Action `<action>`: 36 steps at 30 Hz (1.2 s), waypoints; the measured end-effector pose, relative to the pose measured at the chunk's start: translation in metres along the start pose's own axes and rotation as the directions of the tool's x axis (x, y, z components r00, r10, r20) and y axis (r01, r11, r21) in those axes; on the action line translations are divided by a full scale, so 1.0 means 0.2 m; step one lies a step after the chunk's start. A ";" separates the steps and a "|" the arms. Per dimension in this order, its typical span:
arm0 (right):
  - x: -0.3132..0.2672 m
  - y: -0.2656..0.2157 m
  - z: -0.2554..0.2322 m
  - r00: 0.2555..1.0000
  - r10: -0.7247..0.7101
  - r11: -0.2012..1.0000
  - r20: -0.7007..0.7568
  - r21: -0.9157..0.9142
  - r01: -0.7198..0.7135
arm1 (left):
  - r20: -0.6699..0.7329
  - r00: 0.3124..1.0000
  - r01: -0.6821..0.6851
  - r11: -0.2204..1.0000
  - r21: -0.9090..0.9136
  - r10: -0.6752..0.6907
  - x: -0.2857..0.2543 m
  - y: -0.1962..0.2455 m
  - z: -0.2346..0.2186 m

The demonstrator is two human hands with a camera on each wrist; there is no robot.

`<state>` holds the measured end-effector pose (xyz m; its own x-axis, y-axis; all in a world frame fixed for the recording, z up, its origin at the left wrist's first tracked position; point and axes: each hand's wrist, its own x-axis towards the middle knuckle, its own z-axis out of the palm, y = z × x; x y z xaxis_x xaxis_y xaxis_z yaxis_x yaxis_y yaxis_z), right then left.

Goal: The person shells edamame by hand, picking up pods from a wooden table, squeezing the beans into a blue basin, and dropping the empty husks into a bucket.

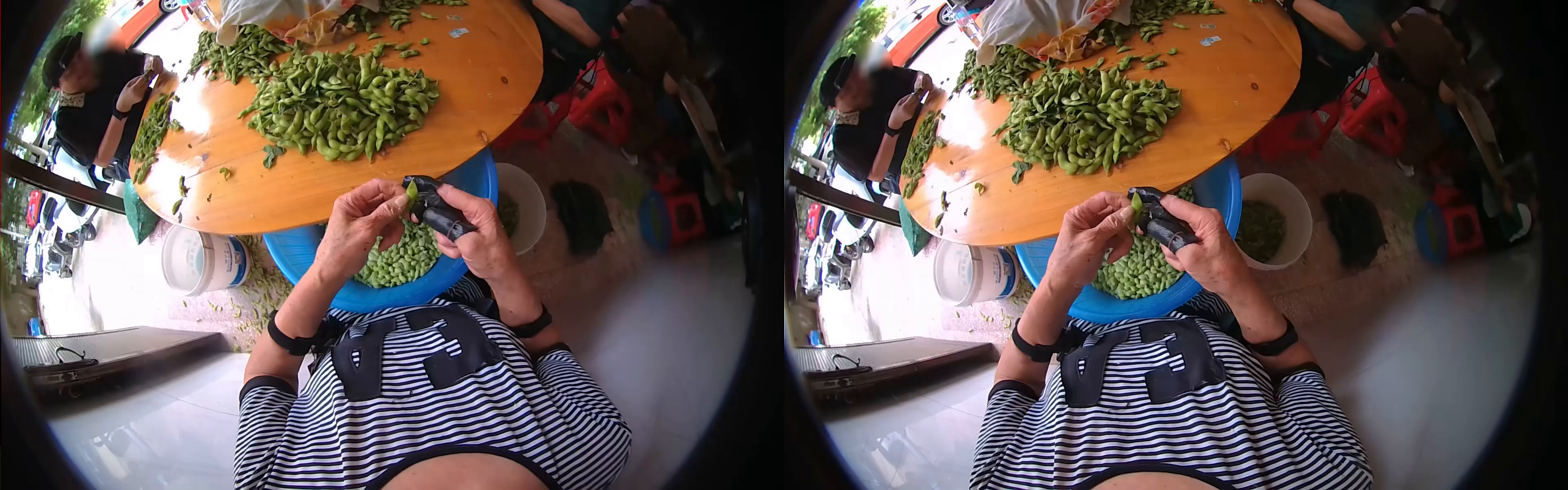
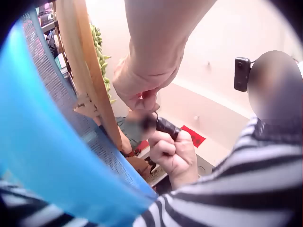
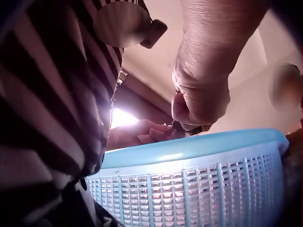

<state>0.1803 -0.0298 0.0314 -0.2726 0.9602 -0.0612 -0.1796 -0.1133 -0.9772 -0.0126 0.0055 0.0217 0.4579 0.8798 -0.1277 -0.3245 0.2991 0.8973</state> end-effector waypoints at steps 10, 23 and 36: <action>0.01 0.07 -0.06 0.999 0.027 0.970 0.017 0.240 -0.030 | -0.106 0.980 -0.139 0.963 0.230 0.167 -0.03 -0.07 0.06; -0.03 0.06 -0.02 0.999 -0.015 0.999 -0.038 -0.032 0.013 | -0.116 0.992 -0.042 0.995 0.088 0.052 -0.04 -0.11 0.06; -0.03 0.08 0.03 0.951 -0.294 0.864 -0.100 -0.453 0.219 | -0.023 0.985 -0.124 0.799 0.589 0.170 -0.03 -0.07 0.04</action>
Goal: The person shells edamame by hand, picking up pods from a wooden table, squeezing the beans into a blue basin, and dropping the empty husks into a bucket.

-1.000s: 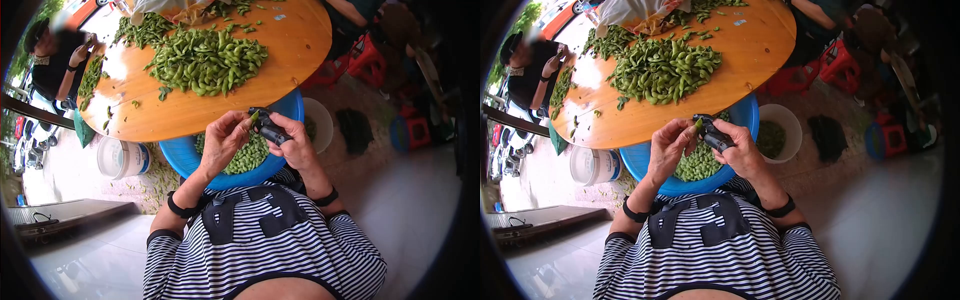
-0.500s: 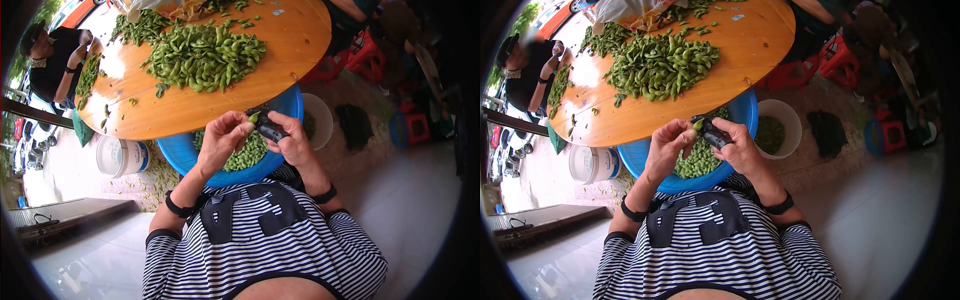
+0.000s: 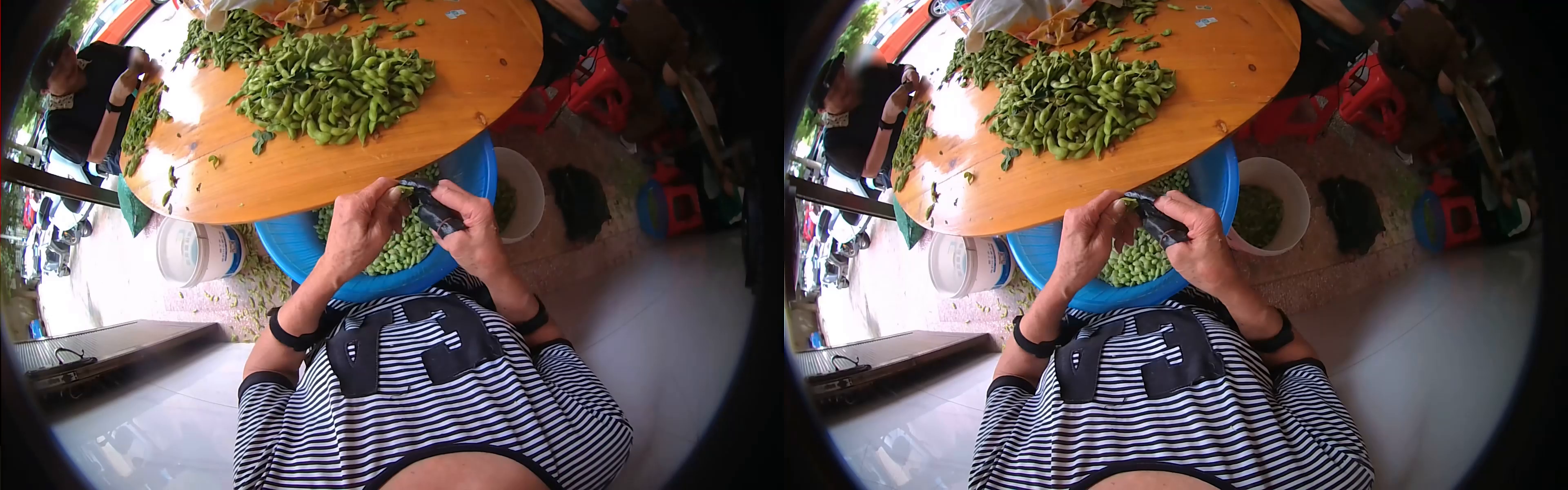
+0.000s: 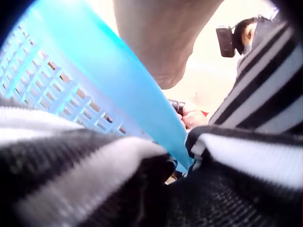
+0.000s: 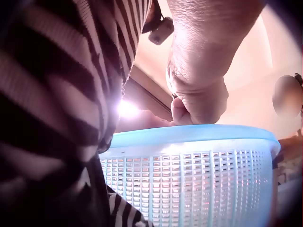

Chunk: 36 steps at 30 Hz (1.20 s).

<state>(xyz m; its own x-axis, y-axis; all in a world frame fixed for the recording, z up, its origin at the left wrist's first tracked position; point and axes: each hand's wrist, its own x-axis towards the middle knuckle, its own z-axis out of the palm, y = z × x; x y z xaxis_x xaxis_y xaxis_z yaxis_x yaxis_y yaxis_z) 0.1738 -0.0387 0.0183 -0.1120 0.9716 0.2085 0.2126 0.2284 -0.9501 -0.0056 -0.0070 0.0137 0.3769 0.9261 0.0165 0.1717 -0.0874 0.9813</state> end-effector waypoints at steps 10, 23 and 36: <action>0.01 0.05 -0.06 0.912 0.269 0.840 0.310 0.388 -0.380 | 0.314 0.936 0.268 0.900 -0.345 -0.158 0.00 -0.08 -0.07; -0.03 0.00 0.08 0.952 -0.305 0.869 -0.030 -0.417 0.265 | 0.194 0.971 0.240 0.533 -0.811 -0.141 0.01 -0.10 0.06; -0.01 0.10 -0.04 0.927 0.274 0.717 0.257 0.588 -0.375 | -0.023 0.974 0.205 0.919 -0.336 -0.225 -0.03 -0.06 0.07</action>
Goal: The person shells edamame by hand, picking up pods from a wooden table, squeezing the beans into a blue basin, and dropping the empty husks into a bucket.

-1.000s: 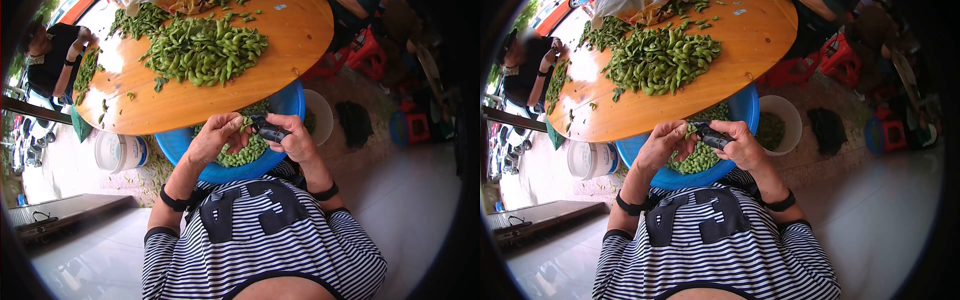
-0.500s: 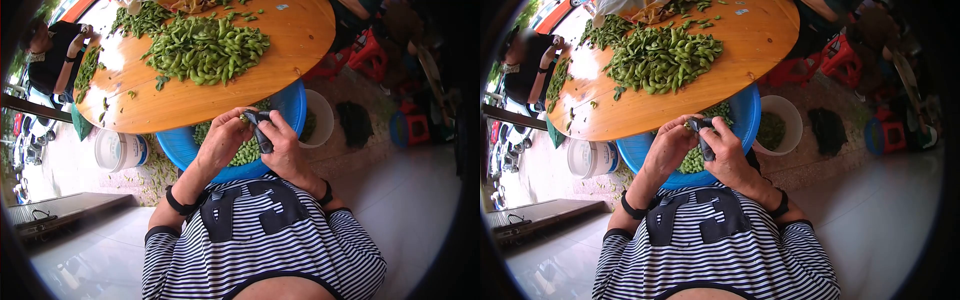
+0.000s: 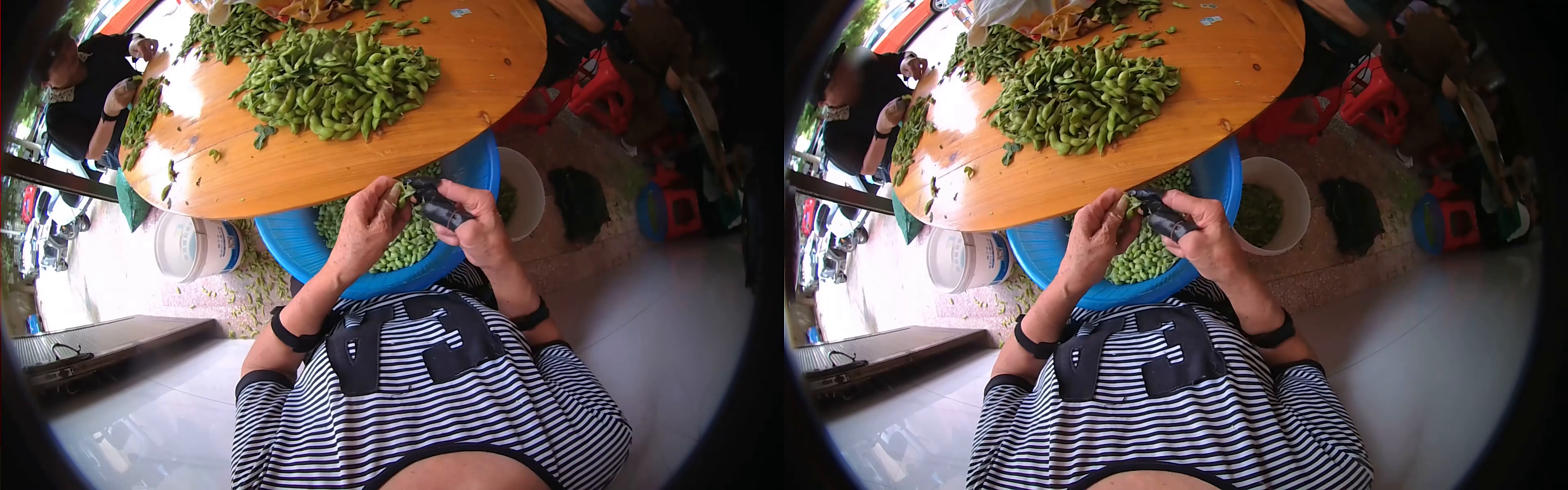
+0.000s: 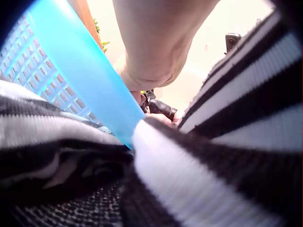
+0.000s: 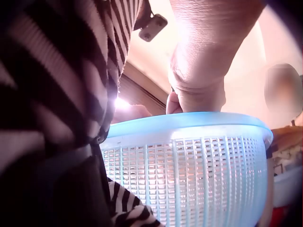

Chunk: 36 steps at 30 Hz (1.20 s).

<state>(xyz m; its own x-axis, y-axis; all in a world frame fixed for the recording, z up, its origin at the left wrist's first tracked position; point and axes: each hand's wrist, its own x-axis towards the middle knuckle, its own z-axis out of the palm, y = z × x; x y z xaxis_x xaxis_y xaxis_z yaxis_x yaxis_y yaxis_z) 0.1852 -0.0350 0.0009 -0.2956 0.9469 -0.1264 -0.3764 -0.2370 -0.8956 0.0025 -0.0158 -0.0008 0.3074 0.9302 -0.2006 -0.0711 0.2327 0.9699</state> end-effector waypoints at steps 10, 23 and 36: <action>0.03 -0.02 -0.04 0.987 -0.135 0.984 0.087 -0.105 0.144 | 0.223 0.973 0.153 0.881 -0.448 -0.056 0.02 0.00 -0.06; 0.03 0.01 -0.01 0.955 -0.287 0.856 0.076 -0.427 0.292 | 0.323 0.946 0.219 0.682 -0.698 0.026 0.05 -0.06 -0.05; -0.13 -0.25 -0.29 0.707 -0.648 0.412 -0.283 -0.911 0.013 | 0.366 0.921 -0.264 0.903 0.338 0.133 -0.02 0.11 -0.19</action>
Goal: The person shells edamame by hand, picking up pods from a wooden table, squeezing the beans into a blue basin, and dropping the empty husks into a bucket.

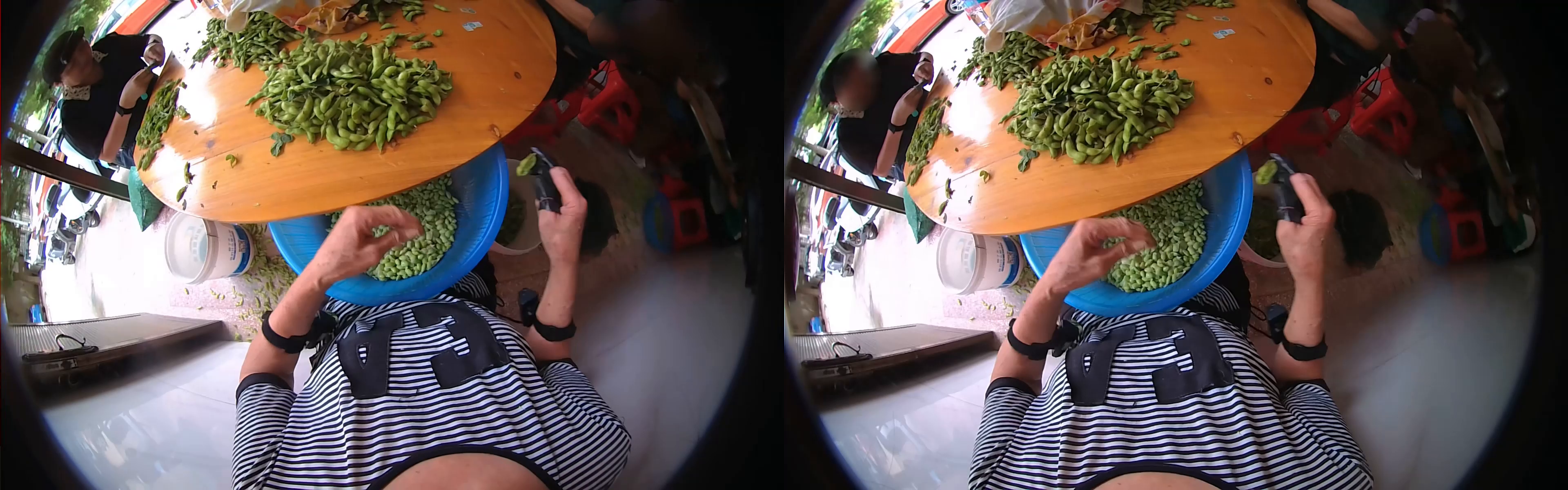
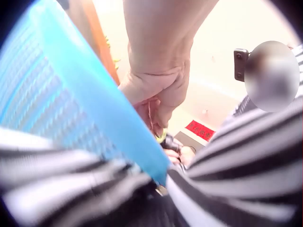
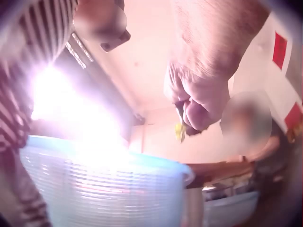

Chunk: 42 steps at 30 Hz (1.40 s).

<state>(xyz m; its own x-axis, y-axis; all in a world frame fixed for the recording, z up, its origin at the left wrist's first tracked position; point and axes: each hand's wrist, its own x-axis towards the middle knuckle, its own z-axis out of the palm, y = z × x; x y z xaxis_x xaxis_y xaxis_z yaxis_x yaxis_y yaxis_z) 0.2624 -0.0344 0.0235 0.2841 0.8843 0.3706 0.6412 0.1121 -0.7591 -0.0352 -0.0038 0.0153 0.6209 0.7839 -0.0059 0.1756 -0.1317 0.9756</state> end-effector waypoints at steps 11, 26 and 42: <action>0.01 0.11 -0.09 0.999 0.035 0.951 -0.007 -0.307 -0.035 | -0.249 0.870 0.036 0.449 0.893 0.426 0.16 -0.01 -0.44; -0.08 -0.34 0.37 0.901 -0.097 0.840 0.423 0.520 -0.153 | -0.181 0.965 0.070 0.855 -0.515 -0.188 0.09 0.04 -0.03; -0.08 -0.20 0.27 0.744 -0.081 0.708 0.663 0.563 -0.425 | -0.337 0.938 0.056 0.995 -0.084 -0.081 0.10 0.02 0.08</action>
<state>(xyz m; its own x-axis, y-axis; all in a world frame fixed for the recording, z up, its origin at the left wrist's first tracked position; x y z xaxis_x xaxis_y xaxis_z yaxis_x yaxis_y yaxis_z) 0.1930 -0.0286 0.0193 -0.3131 0.9496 -0.0179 -0.0683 -0.0413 -0.9968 -0.0089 0.0016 0.0161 0.3106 0.9505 -0.0107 0.1457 -0.0365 0.9887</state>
